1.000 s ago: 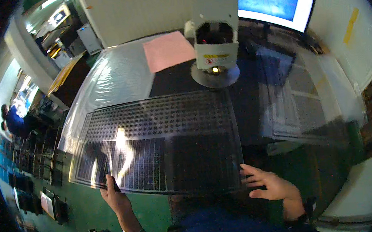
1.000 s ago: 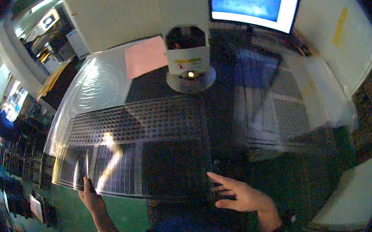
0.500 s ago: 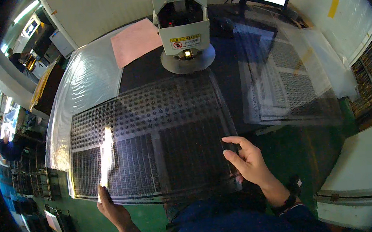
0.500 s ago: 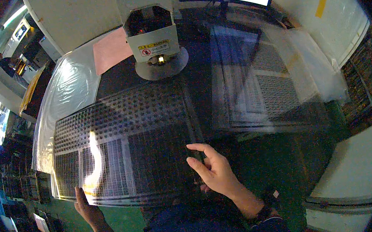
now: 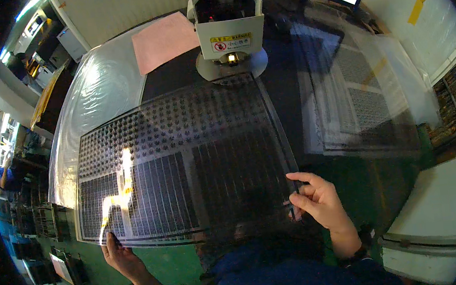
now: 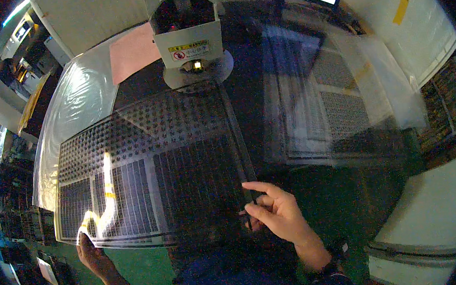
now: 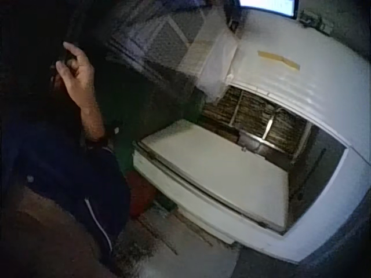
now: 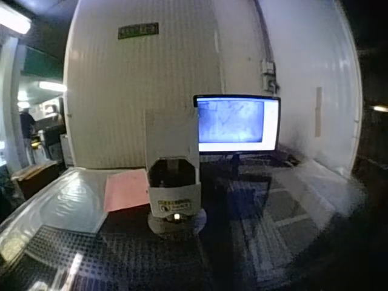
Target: The person is inspecting large mesh or stencil sheets using a specialized optical inspection machine and computer monitor, then placing them into protective plastic sleeves.
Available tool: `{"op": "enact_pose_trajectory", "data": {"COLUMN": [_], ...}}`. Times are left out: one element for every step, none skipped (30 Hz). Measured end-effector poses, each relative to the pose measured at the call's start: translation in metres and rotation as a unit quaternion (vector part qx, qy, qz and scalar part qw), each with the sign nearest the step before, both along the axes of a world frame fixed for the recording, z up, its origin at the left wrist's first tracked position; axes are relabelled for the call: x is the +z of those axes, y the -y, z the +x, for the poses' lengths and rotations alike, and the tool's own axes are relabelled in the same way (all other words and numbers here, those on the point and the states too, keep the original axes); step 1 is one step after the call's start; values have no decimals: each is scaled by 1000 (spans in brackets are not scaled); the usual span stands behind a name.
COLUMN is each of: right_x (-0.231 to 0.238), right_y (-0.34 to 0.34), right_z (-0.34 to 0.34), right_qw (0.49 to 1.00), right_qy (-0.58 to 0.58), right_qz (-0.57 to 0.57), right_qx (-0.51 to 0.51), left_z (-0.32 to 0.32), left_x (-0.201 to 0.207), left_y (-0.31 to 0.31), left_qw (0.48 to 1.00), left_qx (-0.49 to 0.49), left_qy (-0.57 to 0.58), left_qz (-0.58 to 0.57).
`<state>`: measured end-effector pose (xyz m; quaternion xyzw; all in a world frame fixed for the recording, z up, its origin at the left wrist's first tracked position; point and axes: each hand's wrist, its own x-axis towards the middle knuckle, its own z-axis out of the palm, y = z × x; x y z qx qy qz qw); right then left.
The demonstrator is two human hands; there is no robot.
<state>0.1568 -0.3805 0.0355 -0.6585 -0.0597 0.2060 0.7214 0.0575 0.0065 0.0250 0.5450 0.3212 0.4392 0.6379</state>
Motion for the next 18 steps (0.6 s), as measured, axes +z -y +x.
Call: {"op": "enact_pose_trajectory", "data": {"right_x": [2,6,9,8,4,2,5,7,10,11,9,8,7,4,2,0,2,4], "right_y": [-3,-7,-10,-10,-11,-12,-11,-10,-9,-8,-5,-2,1,2,1,0,-1,-4], "right_z": [2,4,7,9,12,15,16,16,15,14,14,13,13,14,15,15,16,18], "right_qw": [1000,999,996,996,994,993,995,995,997,997,997,998,998,998,999,999,999,999], "right_qy": [-1,8,18,18,32,46,30,30,-7,-44,-43,-45,-47,-48,-33,-18,-19,-6], "right_qz": [0,-12,-22,-22,-24,-26,9,9,26,43,42,34,26,23,20,17,17,11], "right_qx": [0,-42,-83,-83,-97,-110,-93,-92,-67,-42,-39,-28,-18,-18,-28,-37,-38,-44], "left_z": [0,2,4,6,7,6,5,0,-3,-6,-7,-2,3,4,5,6,5,3], "left_x": [1,1,2,2,2,1,0,-4,-7,-10,-12,-6,-1,-1,2,3,0,-3], "left_y": [-2,-1,-1,-2,-3,-5,-7,-13,-18,-21,-21,-12,-6,-5,-6,-6,-9,-14], "left_qw": [1000,1000,1000,999,999,1000,999,999,999,999,999,999,998,999,998,997,997,998], "left_qx": [-6,-6,3,11,11,7,2,3,4,5,7,11,13,14,2,-9,-9,-13], "left_qy": [-20,-22,-22,-24,-23,-24,-24,-24,-34,-44,-43,-33,-24,-25,-29,-33,-33,-30], "left_qz": [-16,-17,-21,-25,-25,2,29,29,26,23,22,35,49,46,56,65,65,63]}}
